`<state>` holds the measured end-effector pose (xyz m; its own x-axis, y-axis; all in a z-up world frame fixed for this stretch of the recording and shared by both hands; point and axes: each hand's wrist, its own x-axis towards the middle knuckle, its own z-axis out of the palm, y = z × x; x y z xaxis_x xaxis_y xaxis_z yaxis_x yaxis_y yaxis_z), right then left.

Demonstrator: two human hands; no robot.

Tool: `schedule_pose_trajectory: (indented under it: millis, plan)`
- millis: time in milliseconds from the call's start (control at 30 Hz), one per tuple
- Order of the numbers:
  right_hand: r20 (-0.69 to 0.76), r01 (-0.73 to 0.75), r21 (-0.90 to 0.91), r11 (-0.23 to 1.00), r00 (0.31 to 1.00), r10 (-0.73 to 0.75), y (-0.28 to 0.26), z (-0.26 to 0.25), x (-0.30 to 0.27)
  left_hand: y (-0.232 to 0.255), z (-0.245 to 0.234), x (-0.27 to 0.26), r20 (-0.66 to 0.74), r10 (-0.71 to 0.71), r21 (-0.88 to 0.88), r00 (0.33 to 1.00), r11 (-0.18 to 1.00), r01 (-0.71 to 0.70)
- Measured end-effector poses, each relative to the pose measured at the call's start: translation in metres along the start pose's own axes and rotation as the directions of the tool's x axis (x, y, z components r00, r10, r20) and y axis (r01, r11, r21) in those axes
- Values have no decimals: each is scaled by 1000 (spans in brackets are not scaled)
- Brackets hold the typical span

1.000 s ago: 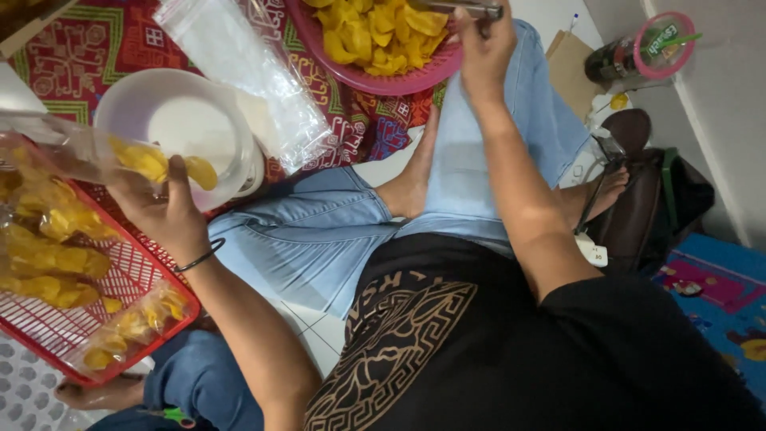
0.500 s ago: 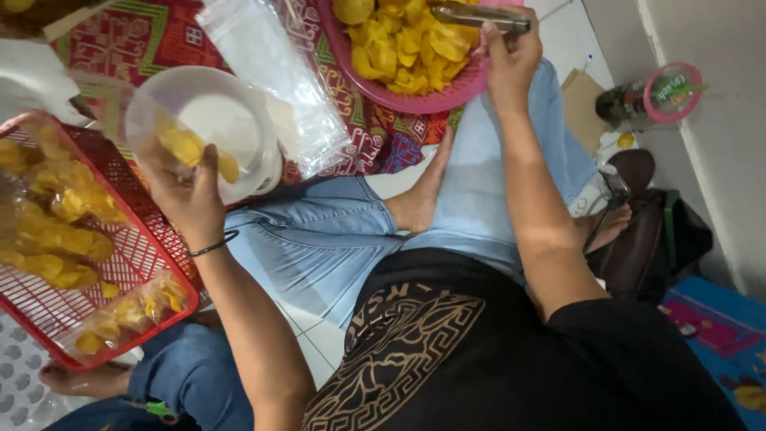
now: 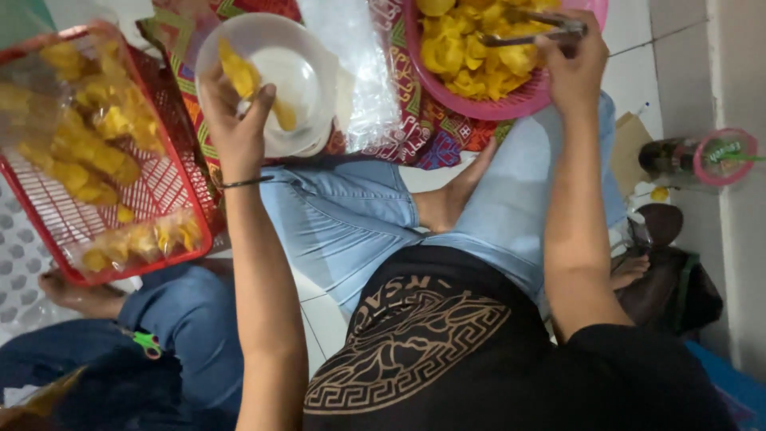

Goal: A person is sitting on the floor, using tongs to fill small plastic bags with yellow fried snacks from a bowl.

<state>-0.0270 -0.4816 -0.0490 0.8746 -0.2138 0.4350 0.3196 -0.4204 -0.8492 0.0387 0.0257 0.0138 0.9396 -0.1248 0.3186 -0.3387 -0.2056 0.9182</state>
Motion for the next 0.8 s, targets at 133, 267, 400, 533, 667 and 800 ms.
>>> schedule_pose_trajectory:
  millis: [133, 267, 400, 533, 667, 800]
  plan:
    - [-6, -33, -17, 999, 999, 33, -1, -7, -25, -14, 1, -5, -70, 2, 37, 998, 999, 0]
    - [-53, -109, 33, 993, 992, 111, 3, -12, -36, -13, 7, -3, -146, 78, 275, 986, 961, -35]
    - [-92, -126, 84, 988, 987, 134, -3, -15, -42, -20, 9, -11, -168, 86, 328, 982, 944, -26]
    - [-123, -146, 107, 984, 980, 158, -5, -10, -43, -5, 10, -10, -127, 90, 42, 988, 996, -85]
    - [-67, -108, 60, 992, 991, 112, -15, -3, -36, 15, 12, -13, -160, 97, -35, 982, 994, -104]
    - [-61, -103, -58, 993, 993, 100, -21, -2, -29, 8, 10, -12, -147, 130, -18, 980, 991, -134]
